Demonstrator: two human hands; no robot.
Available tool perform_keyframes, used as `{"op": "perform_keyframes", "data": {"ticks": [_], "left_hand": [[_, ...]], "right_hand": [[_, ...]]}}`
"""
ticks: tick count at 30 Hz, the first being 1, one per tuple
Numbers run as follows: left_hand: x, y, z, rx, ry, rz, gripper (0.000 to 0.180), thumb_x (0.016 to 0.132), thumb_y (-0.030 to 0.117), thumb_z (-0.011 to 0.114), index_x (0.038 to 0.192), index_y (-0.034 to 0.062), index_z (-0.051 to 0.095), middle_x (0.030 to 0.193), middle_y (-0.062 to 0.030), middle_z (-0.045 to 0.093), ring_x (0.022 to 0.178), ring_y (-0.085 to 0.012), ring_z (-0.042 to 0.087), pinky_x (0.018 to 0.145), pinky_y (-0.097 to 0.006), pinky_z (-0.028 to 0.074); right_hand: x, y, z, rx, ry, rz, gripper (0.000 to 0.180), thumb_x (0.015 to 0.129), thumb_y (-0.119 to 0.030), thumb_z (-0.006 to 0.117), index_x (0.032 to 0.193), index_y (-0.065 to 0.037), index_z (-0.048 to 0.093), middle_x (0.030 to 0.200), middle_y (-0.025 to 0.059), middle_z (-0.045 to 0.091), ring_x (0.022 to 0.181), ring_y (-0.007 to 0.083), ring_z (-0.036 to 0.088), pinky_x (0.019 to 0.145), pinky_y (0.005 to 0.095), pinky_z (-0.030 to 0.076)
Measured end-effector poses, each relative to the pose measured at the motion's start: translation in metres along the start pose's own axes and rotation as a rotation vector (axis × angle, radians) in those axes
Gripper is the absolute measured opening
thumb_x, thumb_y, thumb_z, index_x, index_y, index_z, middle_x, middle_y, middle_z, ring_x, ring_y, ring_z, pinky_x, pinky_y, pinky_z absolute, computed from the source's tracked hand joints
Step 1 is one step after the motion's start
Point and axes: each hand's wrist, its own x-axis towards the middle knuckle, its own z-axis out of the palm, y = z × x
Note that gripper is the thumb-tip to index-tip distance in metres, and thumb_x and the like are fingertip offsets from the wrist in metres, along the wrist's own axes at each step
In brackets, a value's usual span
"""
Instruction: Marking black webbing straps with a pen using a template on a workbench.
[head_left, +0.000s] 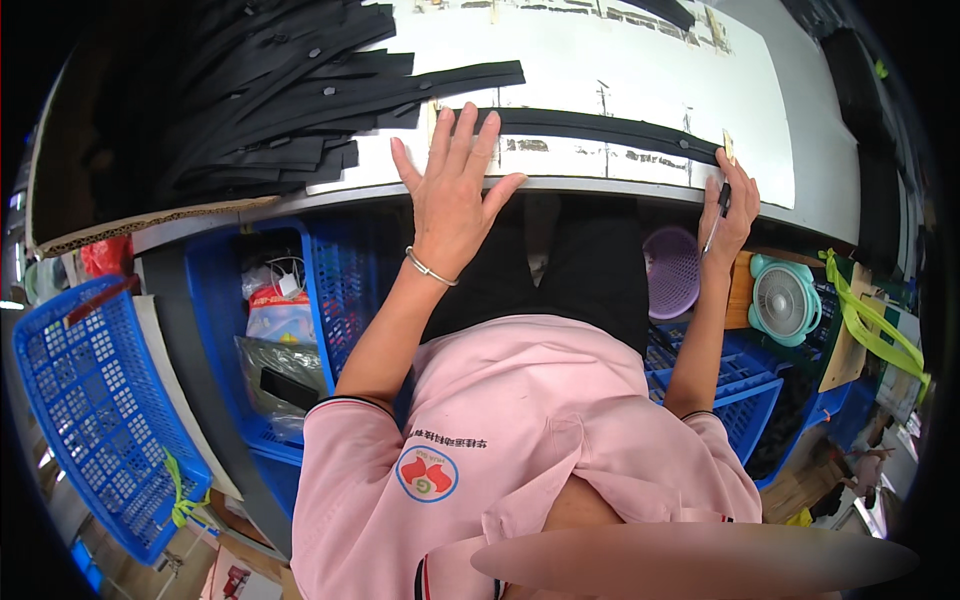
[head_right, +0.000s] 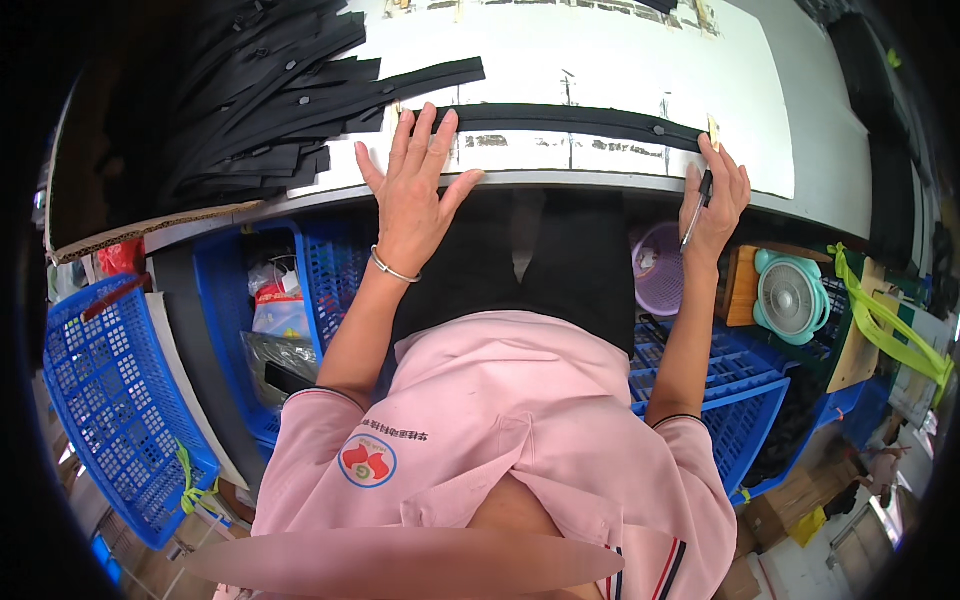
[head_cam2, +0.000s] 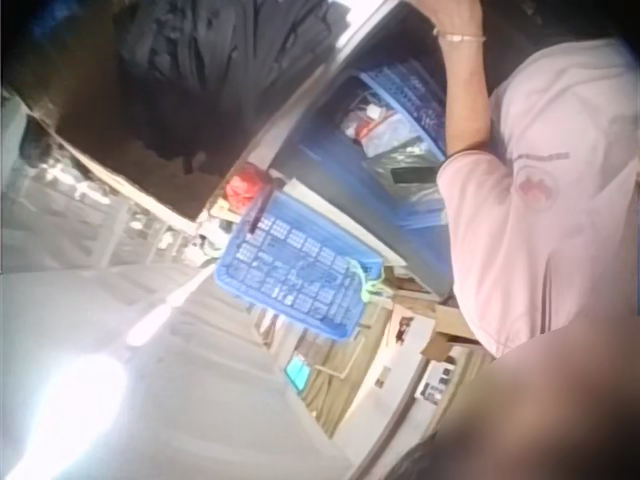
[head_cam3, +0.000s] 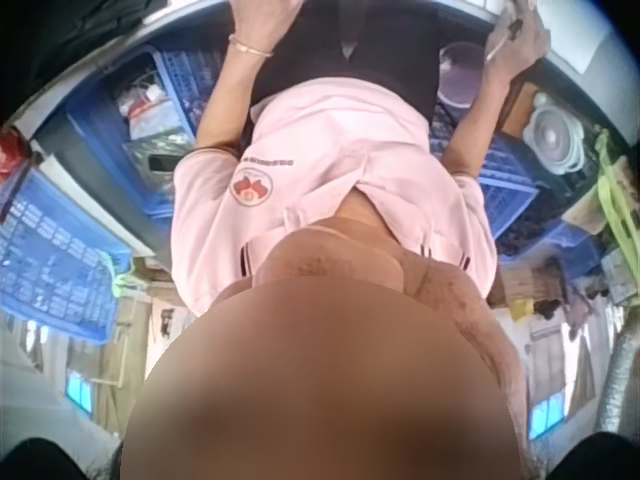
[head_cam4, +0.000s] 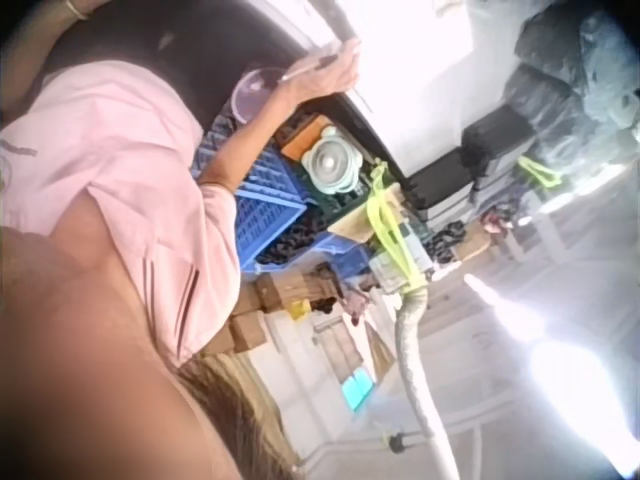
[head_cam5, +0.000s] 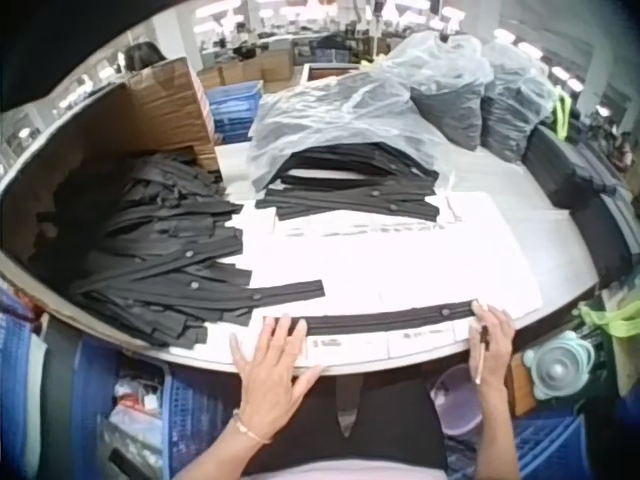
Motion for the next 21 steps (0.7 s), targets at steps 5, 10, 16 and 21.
{"op": "perform_keyframes", "data": {"ticks": [5,10,16,21], "left_hand": [[-0.001,0.001,0.003,-0.015,0.02,-0.026,0.071,0.09,0.048,0.072,0.152,0.0219,0.049,0.157,-0.005,0.046,0.147,-0.0273,0.038,0.117,-0.066,0.006],[-0.002,0.001,0.004,-0.028,0.026,-0.051,0.071,0.089,0.048,0.072,0.151,0.0215,0.05,0.156,-0.0047,0.047,0.147,-0.0272,0.04,0.118,-0.066,0.007],[0.001,0.005,0.004,-0.04,0.071,-0.04,0.076,0.084,0.047,0.076,0.148,0.0125,0.052,0.151,-0.008,0.051,0.143,-0.0275,0.044,0.116,-0.068,0.013],[-0.001,0.002,0.004,-0.051,0.091,-0.039,0.081,0.083,0.047,0.076,0.148,0.0081,0.05,0.153,-0.0078,0.05,0.143,-0.0262,0.044,0.117,-0.067,0.014]], "right_hand": [[0.038,-0.058,-0.008,0.322,-0.055,0.106,0.029,0.099,-0.009,0.061,0.128,-0.009,0.067,0.12,0.0062,0.072,0.12,0.0237,0.062,0.117,0.0438,0.036],[0.066,-0.145,0.017,0.886,-0.27,0.283,0.021,0.1,-0.019,0.065,0.109,-0.004,0.075,0.102,0.0085,0.074,0.096,0.0166,0.067,0.084,0.0313,0.052],[0.079,-0.187,0.066,1.065,-0.408,0.389,0.019,0.097,-0.014,0.067,0.098,0.004,0.074,0.094,0.0071,0.074,0.072,0.0104,0.066,0.064,0.0244,0.05],[0.072,-0.19,0.078,0.908,-0.405,0.246,0.029,0.102,-0.017,0.065,0.089,0.007,0.073,0.096,0.0043,0.073,0.074,0.0062,0.062,0.065,0.0213,0.047]]}}
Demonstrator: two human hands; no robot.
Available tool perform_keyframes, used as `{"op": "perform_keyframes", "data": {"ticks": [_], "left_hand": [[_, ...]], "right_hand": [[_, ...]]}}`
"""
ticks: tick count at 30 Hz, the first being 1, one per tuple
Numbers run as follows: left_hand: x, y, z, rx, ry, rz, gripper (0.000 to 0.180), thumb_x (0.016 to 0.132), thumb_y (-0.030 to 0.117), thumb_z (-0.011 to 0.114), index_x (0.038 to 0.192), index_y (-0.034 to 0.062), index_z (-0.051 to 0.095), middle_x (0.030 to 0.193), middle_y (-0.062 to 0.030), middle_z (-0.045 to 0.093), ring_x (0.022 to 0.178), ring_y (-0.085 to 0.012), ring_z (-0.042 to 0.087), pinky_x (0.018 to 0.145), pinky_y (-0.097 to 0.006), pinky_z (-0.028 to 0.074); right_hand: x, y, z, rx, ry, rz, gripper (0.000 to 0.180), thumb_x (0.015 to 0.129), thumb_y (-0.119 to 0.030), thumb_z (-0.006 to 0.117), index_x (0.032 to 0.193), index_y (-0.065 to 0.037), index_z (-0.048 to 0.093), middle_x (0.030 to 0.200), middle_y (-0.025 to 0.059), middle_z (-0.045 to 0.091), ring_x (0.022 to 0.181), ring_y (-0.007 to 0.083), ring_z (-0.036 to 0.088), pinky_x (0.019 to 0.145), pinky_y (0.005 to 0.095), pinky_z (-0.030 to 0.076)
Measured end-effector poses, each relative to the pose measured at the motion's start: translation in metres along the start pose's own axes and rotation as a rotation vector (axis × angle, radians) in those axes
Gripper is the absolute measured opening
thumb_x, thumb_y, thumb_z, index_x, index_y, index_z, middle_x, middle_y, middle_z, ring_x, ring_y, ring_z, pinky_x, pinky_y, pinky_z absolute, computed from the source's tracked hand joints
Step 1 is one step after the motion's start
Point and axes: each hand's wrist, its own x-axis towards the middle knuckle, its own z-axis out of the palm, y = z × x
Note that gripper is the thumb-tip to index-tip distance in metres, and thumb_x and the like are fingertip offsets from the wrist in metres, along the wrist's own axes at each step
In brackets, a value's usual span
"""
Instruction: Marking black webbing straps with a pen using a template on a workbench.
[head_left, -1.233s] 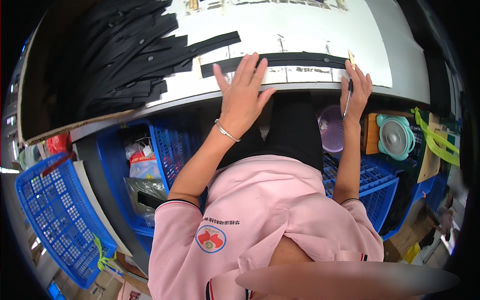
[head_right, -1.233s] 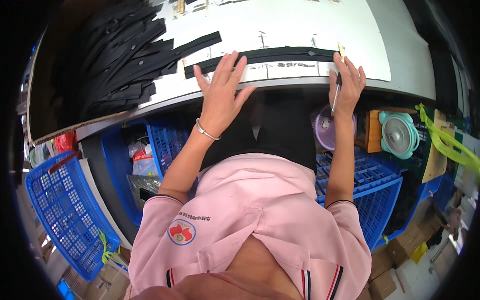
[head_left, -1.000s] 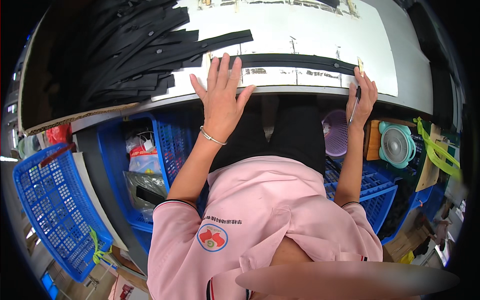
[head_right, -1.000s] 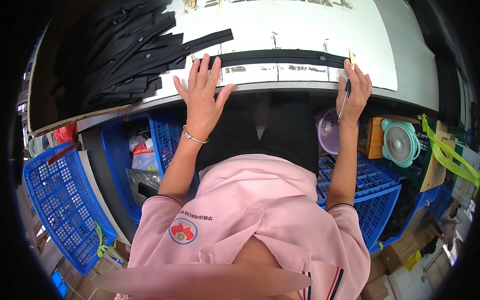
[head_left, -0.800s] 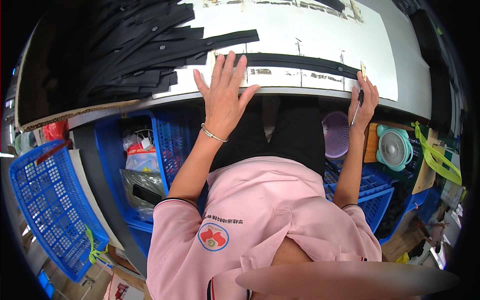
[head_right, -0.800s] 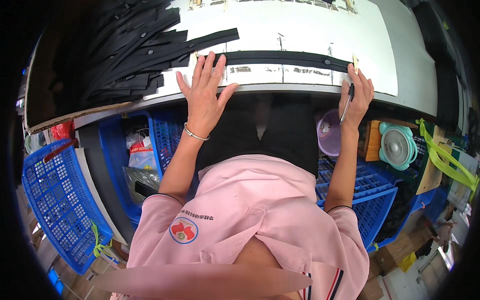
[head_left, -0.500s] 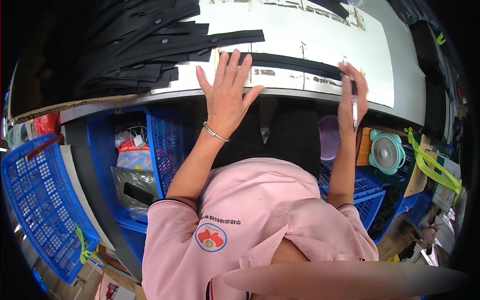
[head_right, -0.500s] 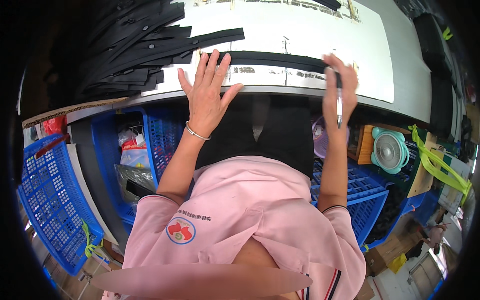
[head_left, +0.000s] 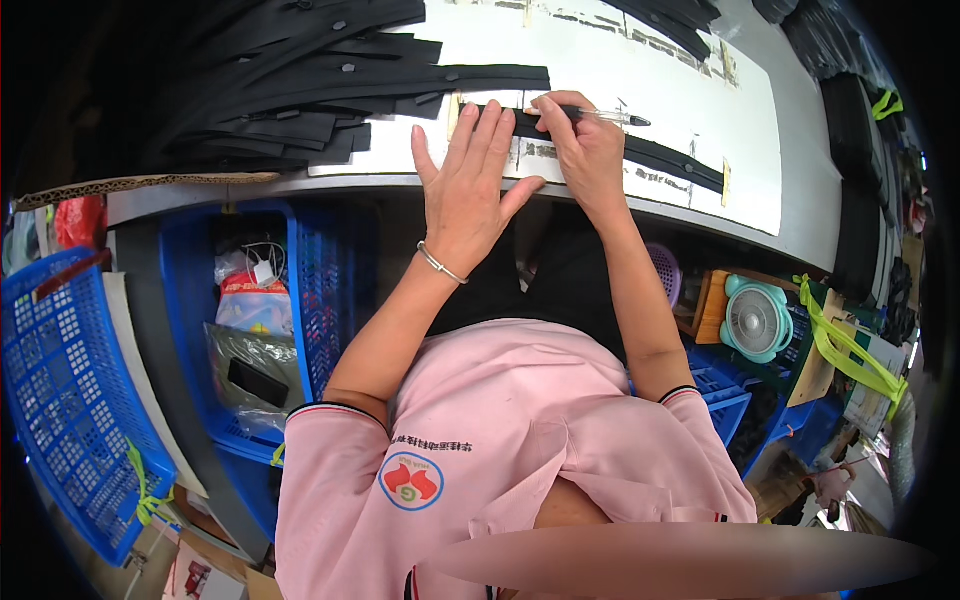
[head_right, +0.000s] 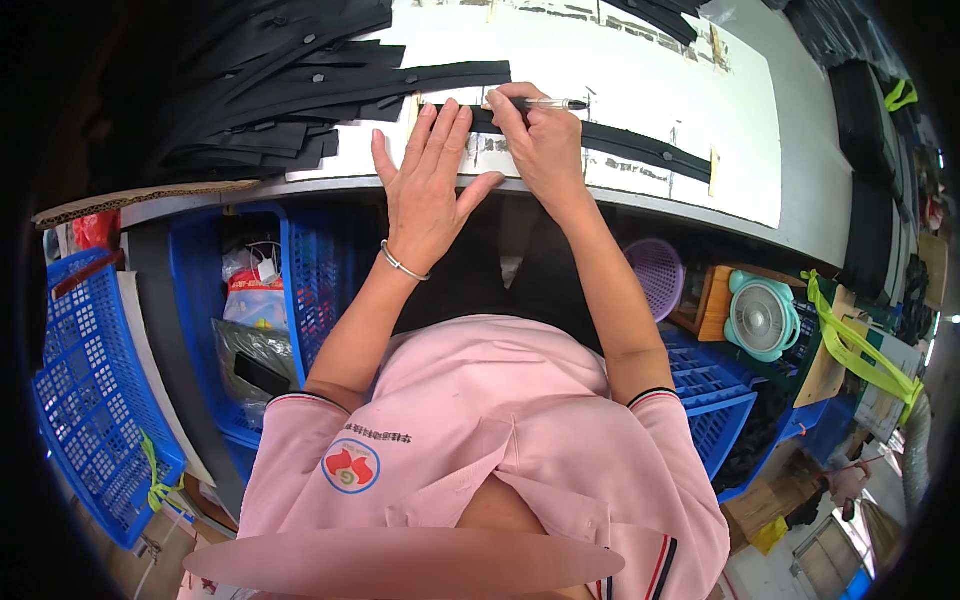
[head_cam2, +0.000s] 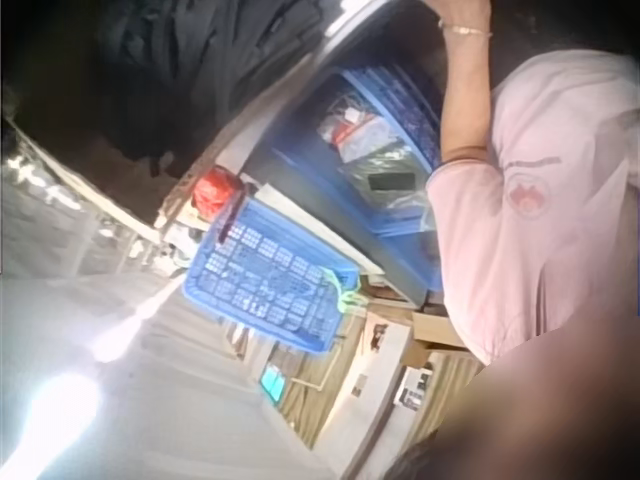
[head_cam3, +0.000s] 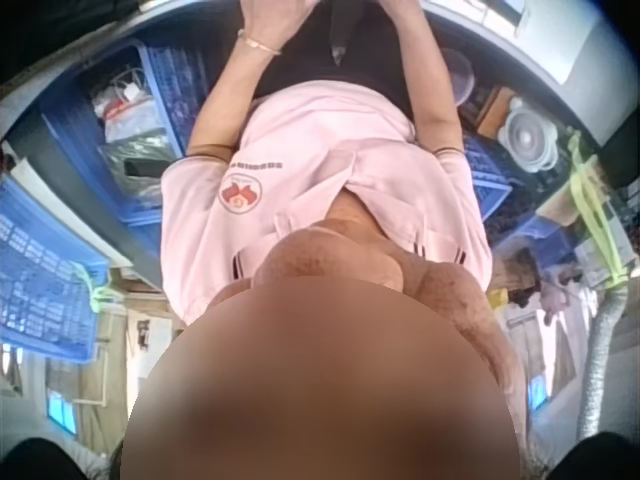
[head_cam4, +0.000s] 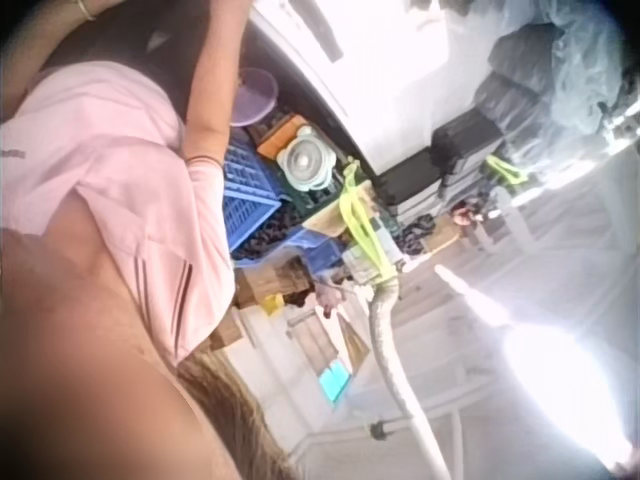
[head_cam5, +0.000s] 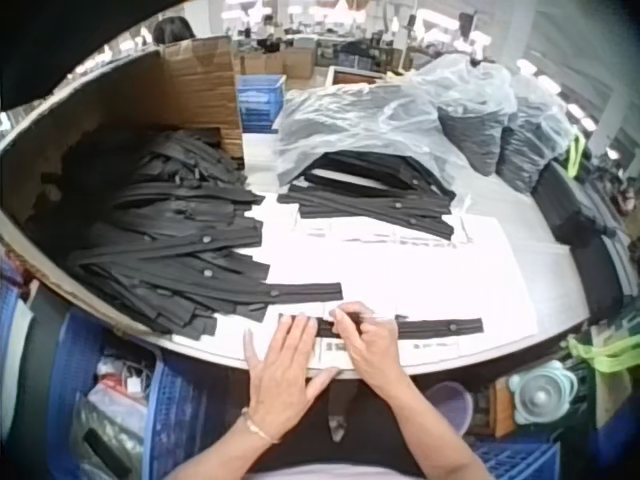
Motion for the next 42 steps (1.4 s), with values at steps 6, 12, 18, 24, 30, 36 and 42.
{"op": "perform_keyframes", "data": {"ticks": [6,12,18,24,30,36,42], "left_hand": [[0.0,-0.001,0.0,0.006,0.001,0.003,0.081,0.083,0.047,0.076,0.149,0.008,0.05,0.153,-0.0078,0.05,0.143,-0.0262,0.044,0.117,-0.067,0.014],[0.0,0.0,0.001,0.001,0.002,0.012,0.081,0.083,0.047,0.076,0.148,0.0079,0.051,0.152,-0.008,0.051,0.143,-0.0261,0.044,0.117,-0.067,0.014],[0.0,-0.001,0.001,0.019,-0.004,0.003,0.08,0.082,0.047,0.077,0.147,0.0079,0.052,0.151,-0.0079,0.052,0.142,-0.0259,0.044,0.117,-0.067,0.013],[0.0,-0.001,0.002,0.015,-0.003,0.002,0.08,0.082,0.047,0.078,0.147,0.0087,0.052,0.15,-0.0072,0.052,0.142,-0.0258,0.045,0.117,-0.067,0.012],[0.002,0.002,0.003,0.019,-0.012,0.019,0.079,0.082,0.048,0.077,0.146,0.0086,0.053,0.15,-0.0069,0.053,0.142,-0.0247,0.045,0.118,-0.066,0.011],[0.001,0.0,0.001,0.055,-0.036,-0.001,0.078,0.084,0.051,0.075,0.145,0.0086,0.053,0.15,-0.0071,0.053,0.143,-0.0244,0.044,0.12,-0.064,0.008],[0.002,0.001,-0.001,0.066,-0.032,0.014,0.077,0.086,0.052,0.073,0.146,0.0071,0.053,0.15,-0.0075,0.053,0.143,-0.0257,0.044,0.12,-0.063,0.007]], "right_hand": [[0.0,0.001,0.004,-0.006,0.01,-0.008,0.026,0.101,-0.016,0.065,0.093,0.008,0.073,0.095,0.0052,0.074,0.076,0.0059,0.064,0.066,0.0212,0.048],[0.0,-0.004,0.005,-0.078,0.026,-0.035,0.019,0.097,-0.012,0.067,0.093,0.004,0.074,0.096,0.0078,0.076,0.07,0.0141,0.071,0.062,0.0252,0.053],[-0.002,0.0,0.001,-0.008,0.023,-0.023,0.02,0.097,-0.011,0.067,0.089,0.007,0.072,0.09,0.0081,0.075,0.066,0.0121,0.067,0.059,0.0247,0.05],[-0.003,0.0,-0.001,0.087,-0.069,-0.021,0.021,0.097,-0.011,0.066,0.088,0.007,0.071,0.086,0.007,0.075,0.063,0.0098,0.064,0.059,0.0251,0.049],[-0.003,0.003,-0.002,0.074,-0.065,-0.018,0.023,0.098,-0.016,0.066,0.088,0.004,0.072,0.08,0.0057,0.074,0.063,0.01,0.064,0.058,0.0254,0.049],[-0.014,-0.009,-0.036,0.046,0.031,-0.019,0.02,0.098,-0.013,0.064,0.088,0.002,0.073,0.075,0.0028,0.072,0.064,0.0058,0.061,0.058,0.0236,0.047],[-0.016,0.019,-0.082,-0.059,0.292,0.139,0.023,0.1,-0.016,0.064,0.09,0.002,0.073,0.073,0.003,0.071,0.06,0.0041,0.058,0.055,0.0218,0.044]]}}
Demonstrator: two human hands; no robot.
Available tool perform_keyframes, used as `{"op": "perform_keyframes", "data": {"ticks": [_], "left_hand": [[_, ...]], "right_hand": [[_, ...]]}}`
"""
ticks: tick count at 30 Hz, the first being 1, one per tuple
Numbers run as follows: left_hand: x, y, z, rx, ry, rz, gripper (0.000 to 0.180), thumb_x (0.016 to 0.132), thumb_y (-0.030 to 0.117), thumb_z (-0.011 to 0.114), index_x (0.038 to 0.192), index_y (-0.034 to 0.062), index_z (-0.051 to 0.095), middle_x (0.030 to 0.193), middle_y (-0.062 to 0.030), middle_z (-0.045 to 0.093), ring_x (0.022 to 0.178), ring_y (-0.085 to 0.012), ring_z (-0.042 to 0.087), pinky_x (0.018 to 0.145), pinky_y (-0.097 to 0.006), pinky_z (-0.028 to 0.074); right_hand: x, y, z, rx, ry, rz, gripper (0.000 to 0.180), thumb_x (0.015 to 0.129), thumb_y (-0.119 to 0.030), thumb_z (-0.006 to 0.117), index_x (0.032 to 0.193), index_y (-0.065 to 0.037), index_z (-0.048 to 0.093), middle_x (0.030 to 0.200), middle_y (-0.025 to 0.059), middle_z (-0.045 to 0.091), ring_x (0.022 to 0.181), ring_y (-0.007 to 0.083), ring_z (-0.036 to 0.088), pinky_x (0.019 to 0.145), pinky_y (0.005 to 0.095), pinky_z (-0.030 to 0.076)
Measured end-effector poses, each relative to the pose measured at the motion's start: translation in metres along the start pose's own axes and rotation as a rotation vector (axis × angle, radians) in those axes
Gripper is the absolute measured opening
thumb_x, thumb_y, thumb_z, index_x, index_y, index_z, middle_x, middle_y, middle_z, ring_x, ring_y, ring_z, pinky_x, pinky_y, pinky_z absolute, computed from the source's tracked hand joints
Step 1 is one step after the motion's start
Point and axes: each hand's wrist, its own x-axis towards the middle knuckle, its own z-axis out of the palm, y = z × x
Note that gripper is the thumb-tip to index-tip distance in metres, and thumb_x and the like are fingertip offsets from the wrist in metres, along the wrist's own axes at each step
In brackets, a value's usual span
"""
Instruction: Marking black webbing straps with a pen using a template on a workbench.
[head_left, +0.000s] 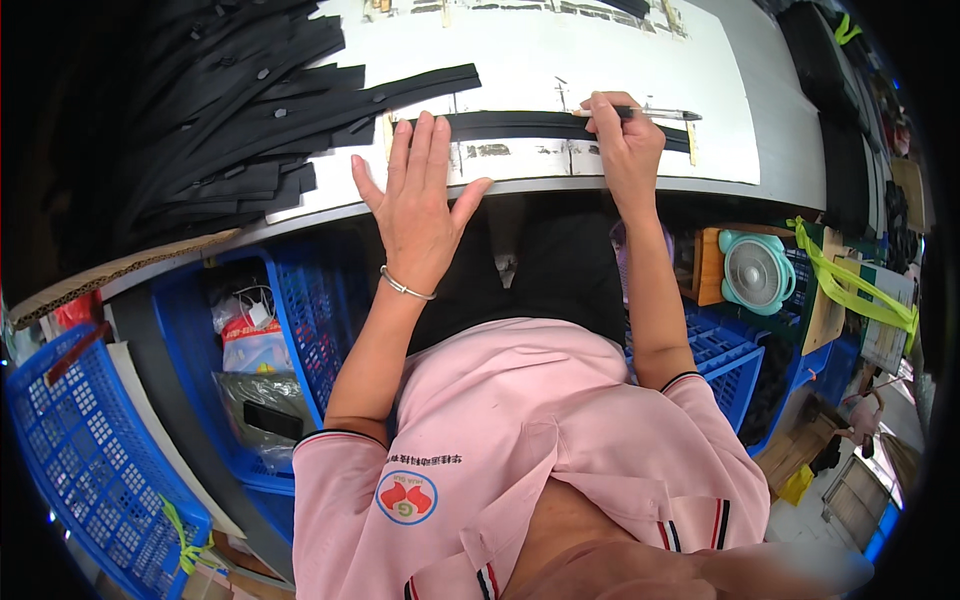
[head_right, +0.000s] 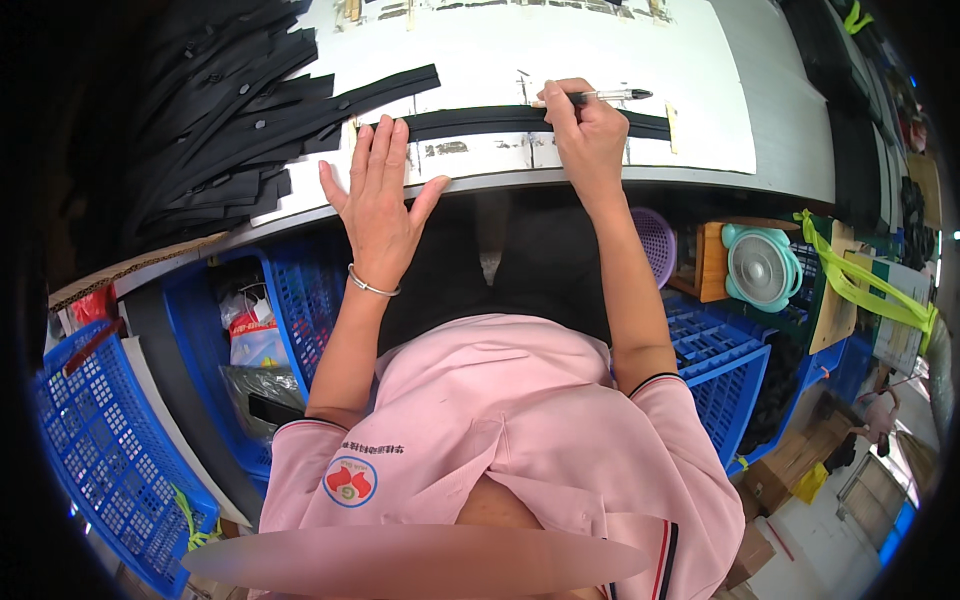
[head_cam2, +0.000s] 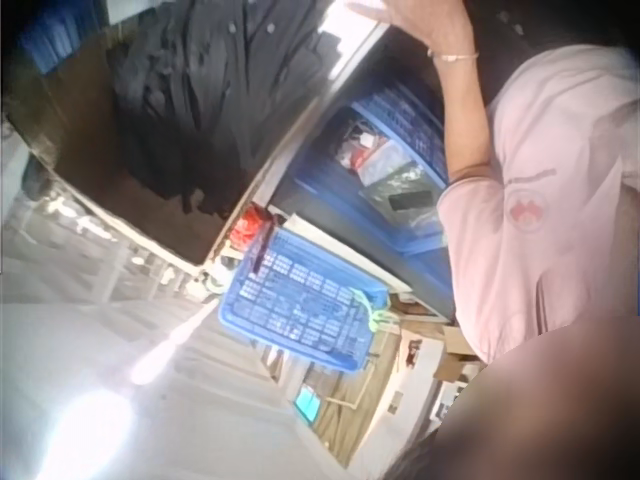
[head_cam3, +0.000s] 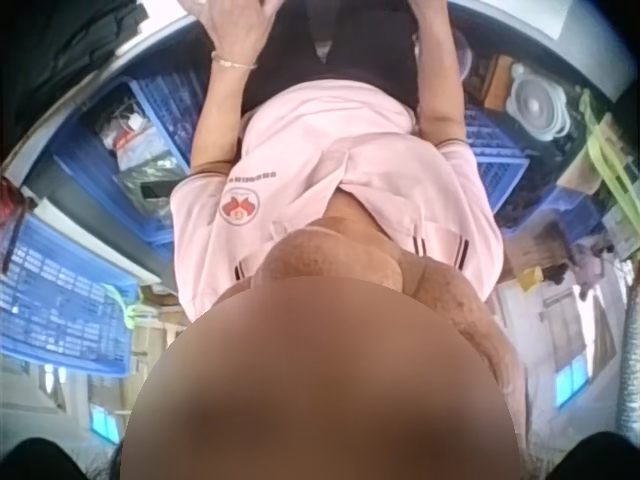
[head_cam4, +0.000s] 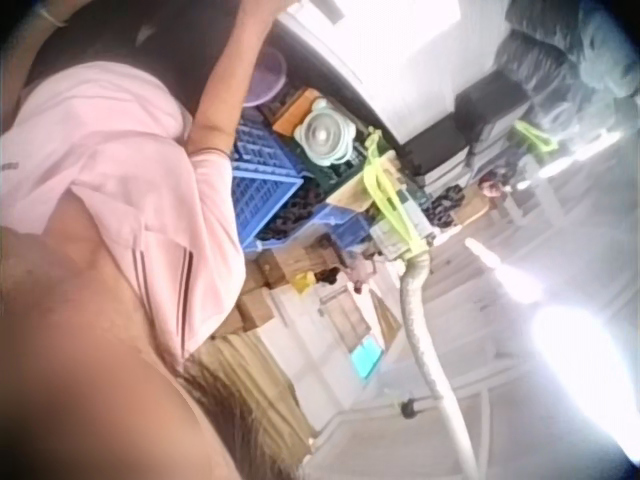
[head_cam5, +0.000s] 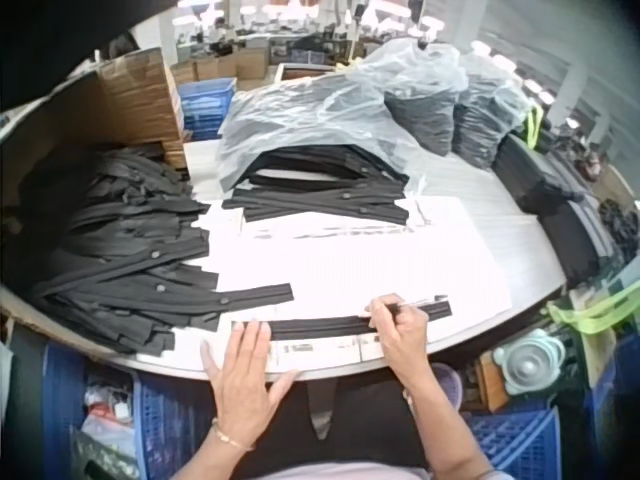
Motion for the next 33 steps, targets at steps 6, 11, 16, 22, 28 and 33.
{"op": "perform_keyframes", "data": {"ticks": [6,11,16,22,28,33], "left_hand": [[0.001,0.001,-0.002,-0.011,-0.055,0.002,0.081,0.086,0.053,0.073,0.15,0.0076,0.049,0.154,-0.0081,0.049,0.147,-0.0274,0.038,0.119,-0.064,0.006],[0.008,0.033,0.0,-0.159,-0.09,0.099,0.083,0.086,0.054,0.073,0.151,0.0106,0.048,0.157,-0.008,0.046,0.15,-0.0302,0.033,0.119,-0.066,0.005],[0.021,0.064,0.019,-0.257,-0.088,0.169,0.073,0.088,0.048,0.073,0.147,0.0104,0.053,0.152,-0.0093,0.05,0.143,-0.0282,0.041,0.119,-0.066,0.009],[0.021,0.068,0.023,-0.187,-0.095,0.155,0.063,0.088,0.043,0.075,0.142,0.0143,0.059,0.149,-0.0046,0.054,0.138,-0.025,0.046,0.119,-0.061,0.011],[0.02,0.068,0.026,-0.154,-0.082,0.157,0.063,0.087,0.04,0.077,0.142,0.0154,0.059,0.148,-0.0036,0.054,0.137,-0.0244,0.047,0.118,-0.059,0.014],[0.02,0.069,0.027,-0.139,-0.071,0.184,0.06,0.088,0.042,0.074,0.138,0.011,0.061,0.145,-0.0074,0.055,0.137,-0.0253,0.047,0.118,-0.064,0.014]], "right_hand": [[0.001,0.013,0.001,-0.02,0.012,-0.095,0.024,0.1,-0.017,0.066,0.089,0.003,0.073,0.075,0.0033,0.072,0.057,0.0047,0.058,0.053,0.0225,0.043],[0.001,0.016,0.003,-0.003,0.019,-0.107,0.025,0.099,-0.015,0.066,0.085,0.005,0.072,0.079,0.0036,0.074,0.057,0.0062,0.059,0.053,0.0235,0.043],[0.0,0.016,0.007,0.008,0.02,-0.104,0.025,0.098,-0.015,0.066,0.085,0.006,0.071,0.08,0.0041,0.074,0.056,0.007,0.06,0.053,0.0245,0.044],[0.001,0.021,0.007,-0.048,0.004,-0.122,0.023,0.097,-0.014,0.067,0.084,0.005,0.07,0.082,0.0056,0.074,0.054,0.0092,0.059,0.051,0.0269,0.043],[0.001,0.022,0.006,-0.03,0.042,-0.239,0.022,0.096,-0.015,0.068,0.084,0.002,0.071,0.073,0.0066,0.072,0.051,0.009,0.055,0.051,0.0283,0.043],[-0.002,0.019,-0.004,0.04,-0.1,-0.139,0.022,0.098,-0.012,0.065,0.086,0.005,0.071,0.072,0.0018,0.07,0.056,0.0038,0.052,0.052,0.0213,0.04]]}}
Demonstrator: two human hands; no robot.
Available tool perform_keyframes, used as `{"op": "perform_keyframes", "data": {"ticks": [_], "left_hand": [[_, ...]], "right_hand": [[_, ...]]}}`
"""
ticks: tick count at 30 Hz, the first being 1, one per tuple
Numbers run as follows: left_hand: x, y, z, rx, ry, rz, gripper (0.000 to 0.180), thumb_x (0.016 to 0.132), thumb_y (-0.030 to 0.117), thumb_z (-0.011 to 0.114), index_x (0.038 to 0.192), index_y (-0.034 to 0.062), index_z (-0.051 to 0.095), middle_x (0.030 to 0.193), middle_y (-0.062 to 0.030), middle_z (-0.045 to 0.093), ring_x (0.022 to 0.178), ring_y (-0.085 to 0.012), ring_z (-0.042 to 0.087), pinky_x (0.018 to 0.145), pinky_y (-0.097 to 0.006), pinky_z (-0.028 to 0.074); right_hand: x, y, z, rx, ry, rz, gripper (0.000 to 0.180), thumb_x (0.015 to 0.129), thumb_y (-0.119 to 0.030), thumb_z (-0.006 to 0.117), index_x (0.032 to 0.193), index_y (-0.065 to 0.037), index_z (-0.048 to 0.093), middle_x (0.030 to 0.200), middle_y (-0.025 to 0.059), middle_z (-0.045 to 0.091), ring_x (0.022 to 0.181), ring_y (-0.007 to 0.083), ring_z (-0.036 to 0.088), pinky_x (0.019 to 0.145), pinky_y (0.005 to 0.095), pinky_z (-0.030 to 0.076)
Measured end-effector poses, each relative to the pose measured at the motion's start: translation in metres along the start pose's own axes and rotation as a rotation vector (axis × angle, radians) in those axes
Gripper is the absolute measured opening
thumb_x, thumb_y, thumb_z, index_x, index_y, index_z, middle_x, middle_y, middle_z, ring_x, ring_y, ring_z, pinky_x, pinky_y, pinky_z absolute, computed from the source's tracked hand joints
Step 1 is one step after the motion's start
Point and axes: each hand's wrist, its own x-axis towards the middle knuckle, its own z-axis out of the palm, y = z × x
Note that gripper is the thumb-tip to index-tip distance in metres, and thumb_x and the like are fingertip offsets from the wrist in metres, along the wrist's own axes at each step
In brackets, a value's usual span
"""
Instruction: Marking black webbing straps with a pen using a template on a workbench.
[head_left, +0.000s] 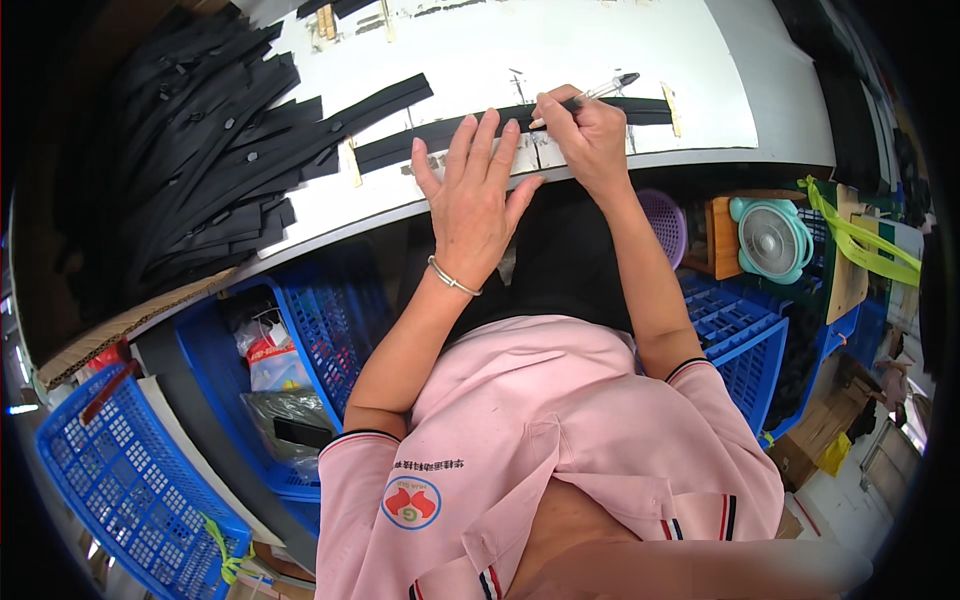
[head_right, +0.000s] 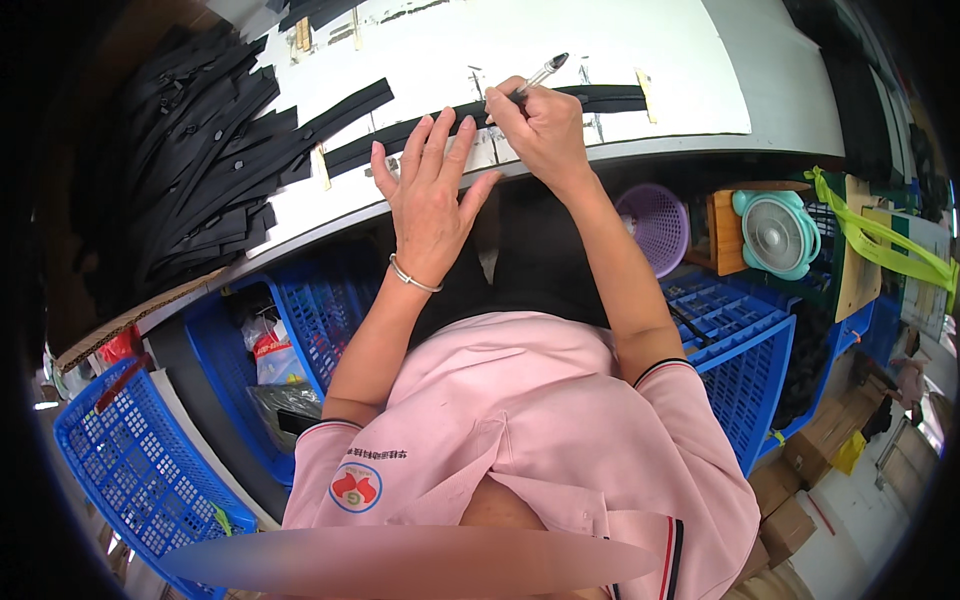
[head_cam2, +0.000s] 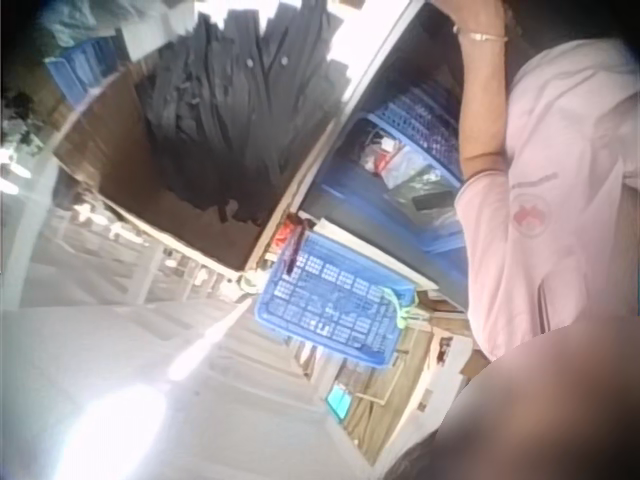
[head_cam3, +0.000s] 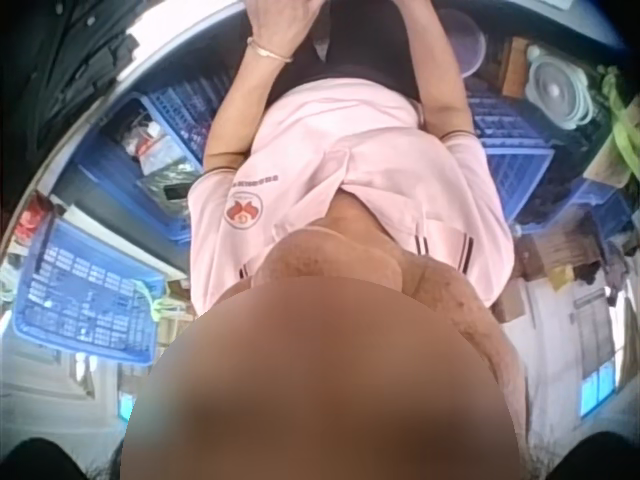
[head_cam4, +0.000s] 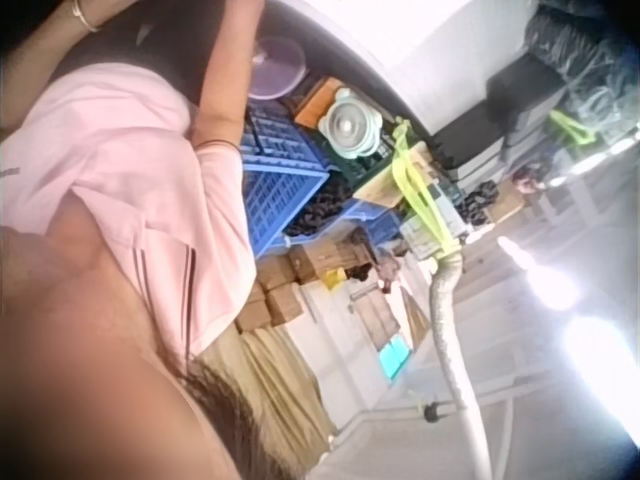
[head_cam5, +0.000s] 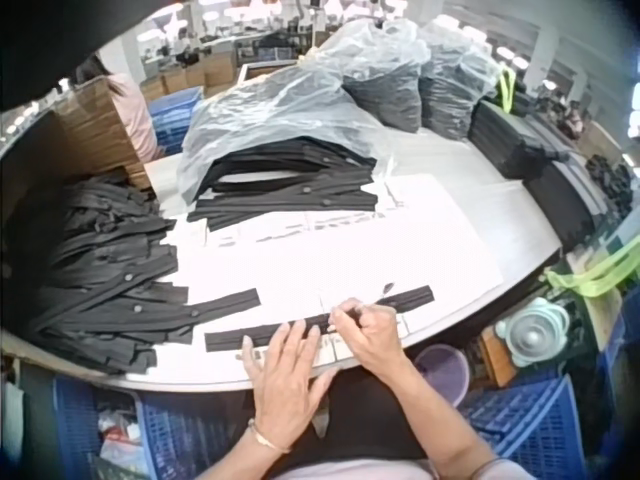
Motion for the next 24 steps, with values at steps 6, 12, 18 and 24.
{"op": "perform_keyframes", "data": {"ticks": [6,12,18,24], "left_hand": [[0.001,0.001,0.001,0.005,0.005,0.003,0.06,0.087,0.041,0.075,0.138,0.0118,0.061,0.145,-0.0067,0.055,0.137,-0.025,0.047,0.118,-0.064,0.013],[0.002,0.0,-0.001,0.027,-0.012,0.02,0.061,0.088,0.041,0.075,0.14,0.0126,0.06,0.145,-0.007,0.056,0.137,-0.025,0.047,0.118,-0.061,0.013],[0.001,0.0,0.0,0.039,-0.009,0.012,0.06,0.089,0.04,0.075,0.141,0.0129,0.06,0.145,-0.0071,0.056,0.138,-0.025,0.047,0.119,-0.06,0.011],[0.005,0.004,0.002,0.032,-0.011,0.018,0.057,0.09,0.038,0.075,0.138,0.0111,0.062,0.144,-0.0087,0.057,0.138,-0.0265,0.047,0.12,-0.058,0.01]], "right_hand": [[0.001,0.007,0.002,-0.06,0.035,-0.095,0.023,0.096,-0.017,0.066,0.081,-0.001,0.072,0.062,0.0047,0.067,0.052,0.008,0.058,0.051,0.0272,0.044],[-0.002,-0.003,-0.006,0.104,-0.017,-0.011,0.021,0.095,-0.013,0.064,0.082,0.002,0.071,0.066,0.0062,0.069,0.055,0.0094,0.06,0.054,0.026,0.047],[0.0,0.004,-0.066,0.234,0.258,0.042,0.022,0.099,-0.012,0.061,0.086,0.002,0.07,0.077,0.0021,0.069,0.068,0.0041,0.056,0.062,0.0206,0.044],[0.007,0.041,-0.094,0.093,0.214,0.193,0.021,0.1,-0.02,0.064,0.092,-0.003,0.074,0.069,-0.0022,0.062,0.061,0.0016,0.047,0.054,0.0201,0.036]]}}
